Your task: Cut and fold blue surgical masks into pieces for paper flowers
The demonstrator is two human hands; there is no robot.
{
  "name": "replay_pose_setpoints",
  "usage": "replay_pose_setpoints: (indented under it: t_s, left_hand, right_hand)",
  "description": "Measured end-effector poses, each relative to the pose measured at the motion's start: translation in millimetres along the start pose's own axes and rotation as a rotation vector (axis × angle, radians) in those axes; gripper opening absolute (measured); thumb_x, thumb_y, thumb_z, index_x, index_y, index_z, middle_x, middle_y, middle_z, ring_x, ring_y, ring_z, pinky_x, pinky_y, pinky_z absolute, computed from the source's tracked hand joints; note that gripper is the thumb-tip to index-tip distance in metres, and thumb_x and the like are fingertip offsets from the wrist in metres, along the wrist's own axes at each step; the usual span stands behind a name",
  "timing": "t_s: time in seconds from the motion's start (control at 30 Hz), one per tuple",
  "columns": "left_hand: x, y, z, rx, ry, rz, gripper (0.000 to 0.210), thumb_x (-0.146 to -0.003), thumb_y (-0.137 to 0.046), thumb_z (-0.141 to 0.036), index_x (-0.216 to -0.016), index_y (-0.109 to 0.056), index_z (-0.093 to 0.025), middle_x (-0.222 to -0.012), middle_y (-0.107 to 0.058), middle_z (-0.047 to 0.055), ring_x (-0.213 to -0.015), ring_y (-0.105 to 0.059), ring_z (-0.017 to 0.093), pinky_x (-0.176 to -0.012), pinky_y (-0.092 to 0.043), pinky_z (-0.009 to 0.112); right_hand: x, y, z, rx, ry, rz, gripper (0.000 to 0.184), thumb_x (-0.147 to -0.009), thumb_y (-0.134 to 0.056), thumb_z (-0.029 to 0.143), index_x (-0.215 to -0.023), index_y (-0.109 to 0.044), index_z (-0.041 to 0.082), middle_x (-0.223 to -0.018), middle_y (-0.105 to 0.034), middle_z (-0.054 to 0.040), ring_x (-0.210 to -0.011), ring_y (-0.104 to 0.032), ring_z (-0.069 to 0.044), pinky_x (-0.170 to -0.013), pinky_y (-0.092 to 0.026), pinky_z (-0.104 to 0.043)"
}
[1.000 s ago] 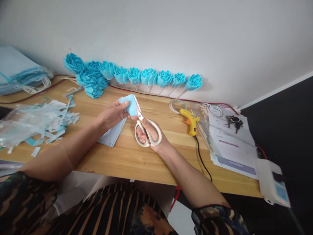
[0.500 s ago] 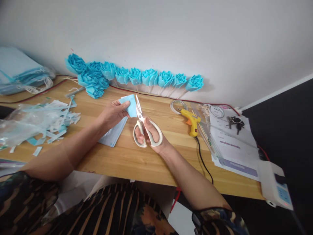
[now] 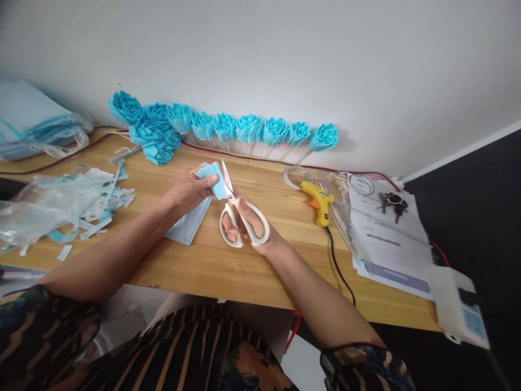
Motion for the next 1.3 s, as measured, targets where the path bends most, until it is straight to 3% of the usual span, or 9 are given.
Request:
replay_pose_setpoints:
  t_s: [0.13, 0.43, 0.7, 0.83, 1.3]
  left_hand:
    - [1.7, -5.7, -1.3, -0.042, 0.014, 0.063, 0.042, -0.057, -0.092, -0.041, -0.071, -0.066, -0.011, -0.063, -0.067, 0.003, -0.056, -0.062, 0.012, -0.049, -0.049, 0.021]
    - [-2.5, 3.3, 1.3, 0.021, 0.016, -0.01, 0.04, -0.057, -0.092, -0.038, -0.073, -0.069, -0.011, -0.063, -0.067, 0.001, -0.054, -0.061, 0.01, -0.05, -0.049, 0.02]
    - [1.5, -5.9, 2.1, -0.028, 0.008, 0.045, 0.041, -0.057, -0.092, -0.041, -0.071, -0.066, -0.012, -0.063, -0.067, 0.002, -0.054, -0.061, 0.012, -0.048, -0.048, 0.021]
    - [5.3, -13.7, 9.7, -0.089, 0.067, 0.099, 0.043, -0.057, -0.092, -0.042, -0.075, -0.069, -0.01, -0.069, -0.069, 0.004, -0.057, -0.061, 0.011, -0.05, -0.05, 0.021]
    - [2.7, -7.6, 14.4, -0.03, 0.093, 0.065, 0.042, -0.059, -0.091, -0.044, -0.074, -0.069, -0.011, -0.065, -0.068, 0.002, -0.054, -0.061, 0.01, -0.05, -0.051, 0.02]
  right_hand:
    - [0.5, -0.4, 1.7, 0.022, -0.001, 0.027, 0.059, -0.082, -0.056, 0.072, -0.112, -0.057, 0.021, -0.06, -0.055, 0.0047, -0.047, -0.049, -0.011, -0.041, -0.039, -0.023]
    - [-0.8, -3.6, 5.2, 0.008, 0.021, 0.041, 0.052, -0.083, -0.054, 0.073, -0.093, -0.055, 0.021, -0.057, -0.054, 0.0046, -0.046, -0.049, -0.011, -0.041, -0.038, -0.023]
    - [-1.2, -7.0, 7.3, 0.02, 0.041, 0.076, 0.059, -0.085, -0.053, 0.071, -0.113, -0.054, 0.02, -0.06, -0.054, 0.0053, -0.047, -0.048, -0.011, -0.044, -0.04, -0.024]
    - [-2.9, -2.7, 6.0, 0.021, 0.031, 0.043, 0.058, -0.087, -0.049, 0.072, -0.106, -0.056, 0.017, -0.059, -0.054, 0.0038, -0.047, -0.048, -0.011, -0.044, -0.04, -0.024]
    - [-2.5, -0.4, 2.4, -0.061, 0.068, -0.042, 0.054, -0.082, -0.057, 0.072, -0.097, -0.058, 0.02, -0.065, -0.055, 0.0024, -0.05, -0.046, -0.01, -0.046, -0.042, -0.024]
Point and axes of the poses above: each hand's wrist, its own x-axis away from the middle knuckle, its own y-axis out of the back of the hand, z = x × y, the point moved 6 cm from there along -x, towards the middle knuckle
